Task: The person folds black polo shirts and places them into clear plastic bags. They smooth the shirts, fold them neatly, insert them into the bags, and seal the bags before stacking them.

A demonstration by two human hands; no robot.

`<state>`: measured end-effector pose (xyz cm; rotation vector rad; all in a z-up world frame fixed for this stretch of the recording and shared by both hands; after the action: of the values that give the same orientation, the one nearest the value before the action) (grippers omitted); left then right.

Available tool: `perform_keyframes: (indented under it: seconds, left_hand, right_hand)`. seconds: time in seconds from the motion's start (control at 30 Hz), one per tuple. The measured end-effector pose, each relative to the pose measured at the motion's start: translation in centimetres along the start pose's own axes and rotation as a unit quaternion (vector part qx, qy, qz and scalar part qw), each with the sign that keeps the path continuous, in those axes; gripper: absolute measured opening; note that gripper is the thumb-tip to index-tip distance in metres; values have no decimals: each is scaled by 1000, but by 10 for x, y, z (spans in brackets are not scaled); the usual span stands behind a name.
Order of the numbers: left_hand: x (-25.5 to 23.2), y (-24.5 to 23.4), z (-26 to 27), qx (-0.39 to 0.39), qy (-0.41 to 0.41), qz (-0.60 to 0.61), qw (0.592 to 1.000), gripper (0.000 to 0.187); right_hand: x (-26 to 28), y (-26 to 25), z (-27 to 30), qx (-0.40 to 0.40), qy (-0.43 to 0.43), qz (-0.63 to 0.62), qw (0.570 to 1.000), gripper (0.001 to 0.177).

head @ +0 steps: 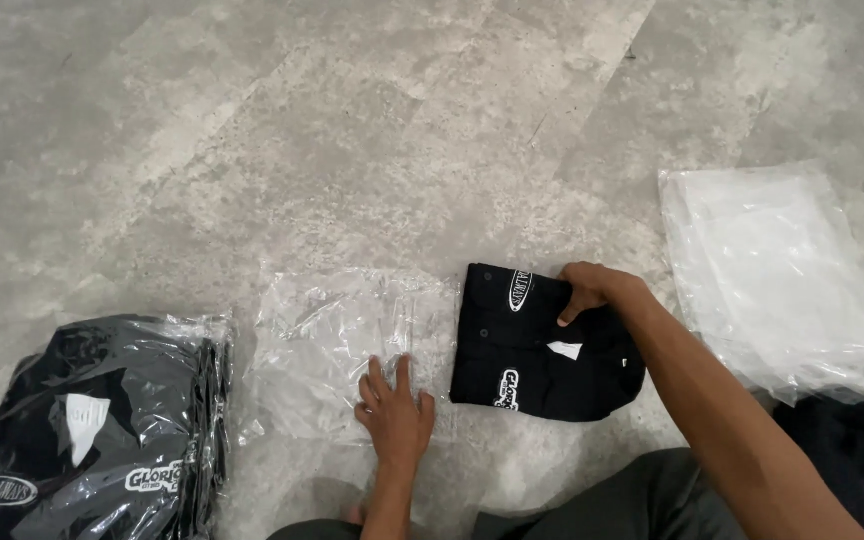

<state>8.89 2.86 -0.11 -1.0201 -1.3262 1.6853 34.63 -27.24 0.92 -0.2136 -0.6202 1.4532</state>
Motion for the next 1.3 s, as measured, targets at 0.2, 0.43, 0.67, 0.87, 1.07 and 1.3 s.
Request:
perform_keyframes:
  seconds: [0.2,0.43,0.67,0.87,1.07,1.3]
  left_hand:
    - [1,6,-1,0,-2,-6,1000,65]
    - [5,10,-1,3,-4,-3,1000,64]
    - [5,16,-1,14,1,-5,1000,67]
    - [5,6,1,15,1,8,1000,66]
    - [4,5,2,34,0,4,999,65]
    - [4,5,1,28,0,3,1000,65]
  right_hand:
    - [16,-1,48,32,-25,-149,988,48]
    - [40,-63,121,-201,-132,6,971,21]
    - [68,-22,187,-482,-336,188,787,25]
    - [19,90,118,-420,-340,182,822,27]
    - [-22,91,71,-279,-285,5,917,91]
    - [17,46,77,-195,-239,144,940,30]
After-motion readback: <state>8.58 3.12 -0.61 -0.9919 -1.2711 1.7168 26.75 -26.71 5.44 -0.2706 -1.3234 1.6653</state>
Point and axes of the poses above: each hand's wrist, its own z-axis away from the middle knuckle, its own y-axis out of the palm, x = y × z, the point moved 9 cm from there along -z, towards the middle knuckle, and after that the axes turned 14 degrees about -z, right-handed, at the moved point
